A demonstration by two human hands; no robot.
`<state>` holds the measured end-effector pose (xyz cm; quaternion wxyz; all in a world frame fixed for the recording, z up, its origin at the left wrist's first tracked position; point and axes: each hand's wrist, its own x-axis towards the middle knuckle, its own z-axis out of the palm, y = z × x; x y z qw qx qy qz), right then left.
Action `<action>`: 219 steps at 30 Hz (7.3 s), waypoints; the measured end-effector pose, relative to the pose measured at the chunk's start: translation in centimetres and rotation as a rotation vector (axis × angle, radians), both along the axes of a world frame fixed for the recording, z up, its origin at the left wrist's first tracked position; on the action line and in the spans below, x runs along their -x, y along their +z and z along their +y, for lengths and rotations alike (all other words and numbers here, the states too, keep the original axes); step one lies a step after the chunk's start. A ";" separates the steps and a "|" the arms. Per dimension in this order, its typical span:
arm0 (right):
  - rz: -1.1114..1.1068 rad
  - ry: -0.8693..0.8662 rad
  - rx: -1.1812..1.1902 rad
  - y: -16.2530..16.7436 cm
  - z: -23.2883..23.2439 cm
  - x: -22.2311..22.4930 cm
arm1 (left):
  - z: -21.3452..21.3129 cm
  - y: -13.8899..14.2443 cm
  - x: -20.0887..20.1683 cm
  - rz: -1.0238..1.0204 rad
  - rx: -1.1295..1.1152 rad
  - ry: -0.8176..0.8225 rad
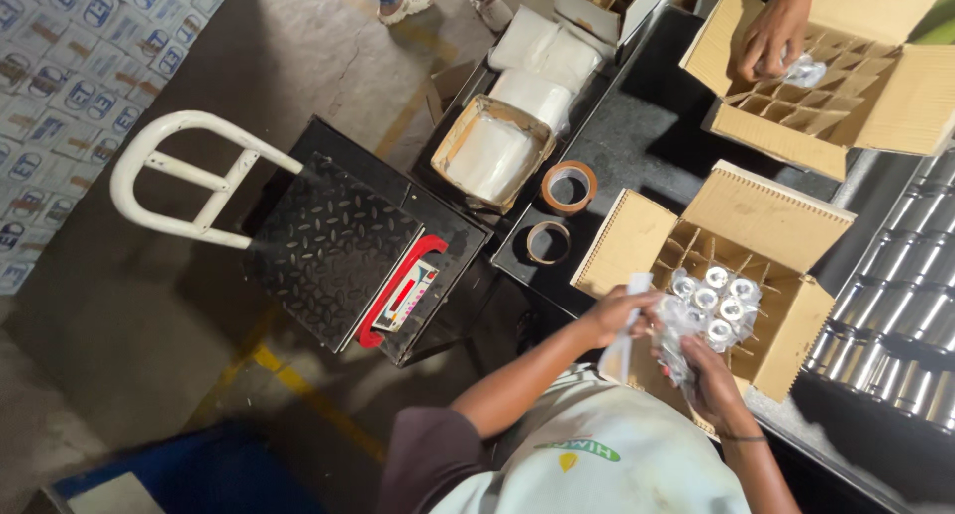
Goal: The person picks up cylindrical metal parts from a tray, wipes each with a white cloth, and places them into a cardboard box with dividers. After filling the box, the person closes it and seals it with packing tape.
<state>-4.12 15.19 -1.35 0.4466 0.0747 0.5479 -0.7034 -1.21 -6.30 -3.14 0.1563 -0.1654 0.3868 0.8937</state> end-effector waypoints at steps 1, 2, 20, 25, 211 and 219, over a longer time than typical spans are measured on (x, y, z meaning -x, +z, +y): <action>0.167 0.055 -0.081 -0.1 -0.8 0.0 | -1.1 -0.1 -0.7 -0.071 -0.006 0.052; 0.331 0.109 -0.168 0.1 -1.6 0.2 | -1.6 -0.1 -1.3 -0.145 -0.017 0.102; 1.069 0.769 -0.614 4.8 -8.2 6.7 | -3.3 1.6 -5.0 -0.097 -0.030 0.170; 1.067 0.306 -0.547 5.6 -6.5 1.8 | -0.2 0.3 -2.3 0.146 0.095 0.307; 1.612 0.641 -1.019 5.0 -8.0 5.6 | -0.4 -0.3 -3.1 0.286 1.300 0.217; 1.501 0.680 -1.069 3.5 -8.5 6.1 | -0.1 -0.5 -3.1 0.361 1.388 0.300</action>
